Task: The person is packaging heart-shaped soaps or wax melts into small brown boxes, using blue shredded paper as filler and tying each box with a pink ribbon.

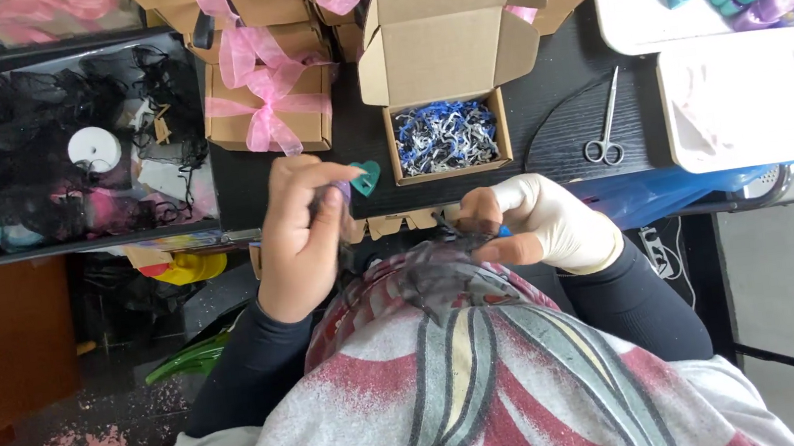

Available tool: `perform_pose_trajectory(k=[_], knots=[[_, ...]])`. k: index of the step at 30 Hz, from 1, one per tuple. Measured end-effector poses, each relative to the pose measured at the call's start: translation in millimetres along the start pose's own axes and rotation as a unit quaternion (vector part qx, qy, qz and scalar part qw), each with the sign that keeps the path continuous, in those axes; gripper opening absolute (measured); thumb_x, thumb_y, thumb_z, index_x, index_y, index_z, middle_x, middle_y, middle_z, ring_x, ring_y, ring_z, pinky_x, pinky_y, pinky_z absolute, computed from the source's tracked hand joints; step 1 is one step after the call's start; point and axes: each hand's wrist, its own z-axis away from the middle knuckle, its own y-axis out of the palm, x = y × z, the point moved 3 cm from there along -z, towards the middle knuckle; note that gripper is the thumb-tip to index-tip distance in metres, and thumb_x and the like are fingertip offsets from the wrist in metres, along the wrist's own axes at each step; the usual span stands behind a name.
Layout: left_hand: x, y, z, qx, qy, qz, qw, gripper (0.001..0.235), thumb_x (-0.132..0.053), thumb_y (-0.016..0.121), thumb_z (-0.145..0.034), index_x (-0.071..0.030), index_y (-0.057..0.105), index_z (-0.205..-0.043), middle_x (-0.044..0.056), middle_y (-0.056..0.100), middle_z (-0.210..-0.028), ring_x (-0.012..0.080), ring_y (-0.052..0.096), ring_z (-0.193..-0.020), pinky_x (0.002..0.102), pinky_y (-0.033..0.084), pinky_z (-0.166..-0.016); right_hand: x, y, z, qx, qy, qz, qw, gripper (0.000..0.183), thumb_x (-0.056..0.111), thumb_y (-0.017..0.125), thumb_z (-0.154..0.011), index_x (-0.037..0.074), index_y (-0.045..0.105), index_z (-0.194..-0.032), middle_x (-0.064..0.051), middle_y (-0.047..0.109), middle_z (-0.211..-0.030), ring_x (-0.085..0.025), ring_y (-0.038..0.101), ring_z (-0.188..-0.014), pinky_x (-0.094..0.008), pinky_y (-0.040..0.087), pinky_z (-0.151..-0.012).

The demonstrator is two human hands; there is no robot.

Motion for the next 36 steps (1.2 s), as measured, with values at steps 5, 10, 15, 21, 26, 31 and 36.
perform_pose_trajectory(k=[5,10,15,21,26,31,36], knots=[[-30.5,18.2,-5.4,0.105,0.105,-0.212,0.966,0.027,0.004,0.057,-0.1,-0.004,0.062,-0.125,0.01,0.053,-0.12,0.0216,0.057,-0.107,0.03,0.048,-0.092,17.0,10.4,-11.5,0.049,0.005,-0.085,0.995,0.021,-0.001,0.077,-0.078,0.007,0.058,-0.081,-0.009,0.069,-0.113,-0.02,0.061,-0.112,-0.036,0.046,-0.104],[-17.3,25.5,-8.3,0.196,0.033,-0.113,0.973,0.016,-0.014,0.061,-0.107,-0.011,0.063,-0.123,0.004,0.065,-0.118,0.0172,0.064,-0.111,0.029,0.05,-0.098,10.4,3.6,-13.3,0.117,-0.063,0.003,0.991,0.023,0.013,0.076,-0.09,0.009,0.054,-0.085,-0.01,0.063,-0.124,-0.02,0.056,-0.116,-0.035,0.043,-0.107],[-13.9,39.8,-12.3,0.273,0.079,-0.176,0.943,0.031,-0.036,0.061,-0.104,-0.01,0.069,-0.118,0.009,0.053,-0.116,0.0253,0.058,-0.11,0.035,0.047,-0.099,-14.7,-7.9,-12.5,0.15,-0.052,-0.015,0.987,0.044,0.046,0.071,-0.101,0.006,0.058,-0.094,0.0,0.051,-0.106,-0.015,0.047,-0.097,-0.033,0.041,-0.09],[-1.2,43.8,-14.7,0.282,0.075,-0.131,0.947,0.035,-0.043,0.063,-0.104,-0.008,0.063,-0.098,0.009,0.053,-0.116,0.0231,0.058,-0.111,0.035,0.047,-0.101,-2.3,1.4,-21.1,0.12,-0.114,0.049,0.985,0.046,0.049,0.065,-0.103,0.007,0.058,-0.085,-0.003,0.059,-0.099,-0.017,0.051,-0.094,-0.033,0.044,-0.088],[3.5,38.9,-13.4,0.305,0.076,-0.057,0.948,0.041,-0.046,0.059,-0.106,-0.007,0.058,-0.094,0.005,0.06,-0.103,0.0143,0.058,-0.095,0.028,0.048,-0.089,2.7,6.6,-24.7,0.1,-0.122,0.031,0.987,0.047,0.044,0.068,-0.103,0.005,0.061,-0.078,-0.004,0.062,-0.088,-0.018,0.053,-0.092,-0.034,0.046,-0.088],[20.0,36.8,-6.1,0.341,0.0,0.015,0.94,0.042,-0.045,0.061,-0.104,-0.005,0.057,-0.093,-0.001,0.058,-0.081,0.0081,0.053,-0.074,0.023,0.045,-0.069,-5.1,8.0,-29.1,0.141,-0.109,-0.055,0.982,0.045,0.044,0.071,-0.101,0.005,0.064,-0.079,-0.004,0.063,-0.085,-0.018,0.055,-0.087,-0.033,0.048,-0.081],[7.8,26.2,-5.9,0.246,0.046,-0.128,0.96,0.029,-0.03,0.073,-0.099,-0.004,0.062,-0.092,-0.001,0.064,-0.081,0.0077,0.058,-0.071,0.025,0.047,-0.065,5.3,10.1,-41.2,0.08,-0.127,0.171,0.974,0.031,0.034,0.076,-0.094,0.004,0.072,-0.092,-0.004,0.059,-0.088,-0.019,0.056,-0.087,-0.032,0.047,-0.081]])
